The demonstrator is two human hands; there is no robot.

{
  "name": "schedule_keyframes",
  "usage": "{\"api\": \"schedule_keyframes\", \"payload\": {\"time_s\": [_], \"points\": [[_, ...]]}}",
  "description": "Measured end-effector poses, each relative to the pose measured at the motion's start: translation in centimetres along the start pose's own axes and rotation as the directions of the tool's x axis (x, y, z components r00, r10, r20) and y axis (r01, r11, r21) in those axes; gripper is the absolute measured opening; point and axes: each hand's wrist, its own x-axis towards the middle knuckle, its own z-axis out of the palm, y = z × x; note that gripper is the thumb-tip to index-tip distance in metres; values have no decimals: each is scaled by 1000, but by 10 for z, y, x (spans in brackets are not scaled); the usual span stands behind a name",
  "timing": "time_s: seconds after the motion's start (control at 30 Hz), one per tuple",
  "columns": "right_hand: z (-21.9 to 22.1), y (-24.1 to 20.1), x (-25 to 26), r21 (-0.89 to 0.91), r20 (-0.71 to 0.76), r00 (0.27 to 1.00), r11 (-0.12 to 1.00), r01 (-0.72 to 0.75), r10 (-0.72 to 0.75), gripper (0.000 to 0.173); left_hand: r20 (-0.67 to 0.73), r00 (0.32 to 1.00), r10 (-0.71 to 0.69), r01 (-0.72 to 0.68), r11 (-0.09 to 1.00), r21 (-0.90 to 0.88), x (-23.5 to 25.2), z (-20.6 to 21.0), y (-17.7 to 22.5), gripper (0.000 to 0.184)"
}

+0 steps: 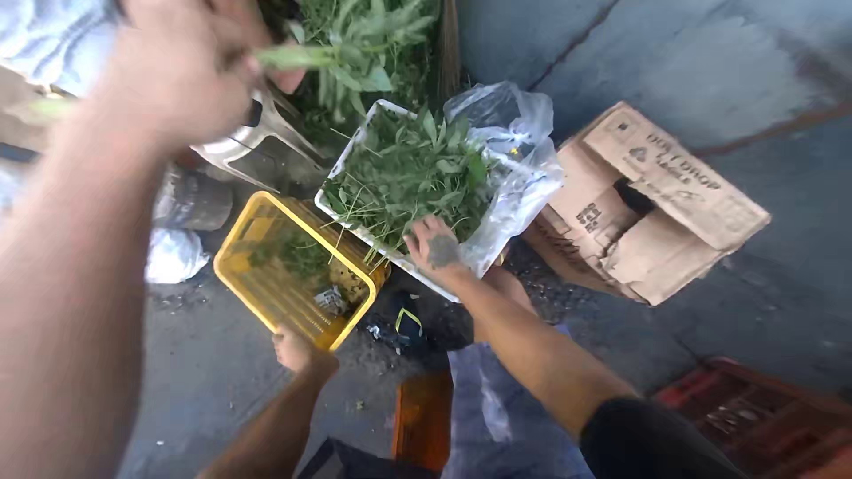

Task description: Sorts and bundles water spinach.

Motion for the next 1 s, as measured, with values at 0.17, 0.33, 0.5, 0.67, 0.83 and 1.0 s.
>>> {"api": "schedule_keyframes", "payload": {"time_s": [0.17,0.33,0.5,0.67,0.83,1.0], "points": [[13,-19,-55,-160,554,793,967,-197,254,83,137,963,-234,271,836,-477,-124,33,36,33],[28,-22,-56,-244,466,820,939,-241,332,57,15,910,-415,309,652,-693,-307,38,53,28],[30,-9,-102,-195,312,901,948,-251,303,69,-93,740,-666,305,456,-836,-474,22,83,24],[26,-6,-115,-308,323,881,919,-247,345,46,-103,535,-839,322,315,-893,-599,26,113,25],[31,-14,-111,-380,380,852,901,-210,359,53,-102,420,-902,236,217,-947,-661,46,133,25],[30,-38,-134,-260,501,821,952,-160,274,54,-147,368,-918,175,224,-959,-694,67,152,24]]}}
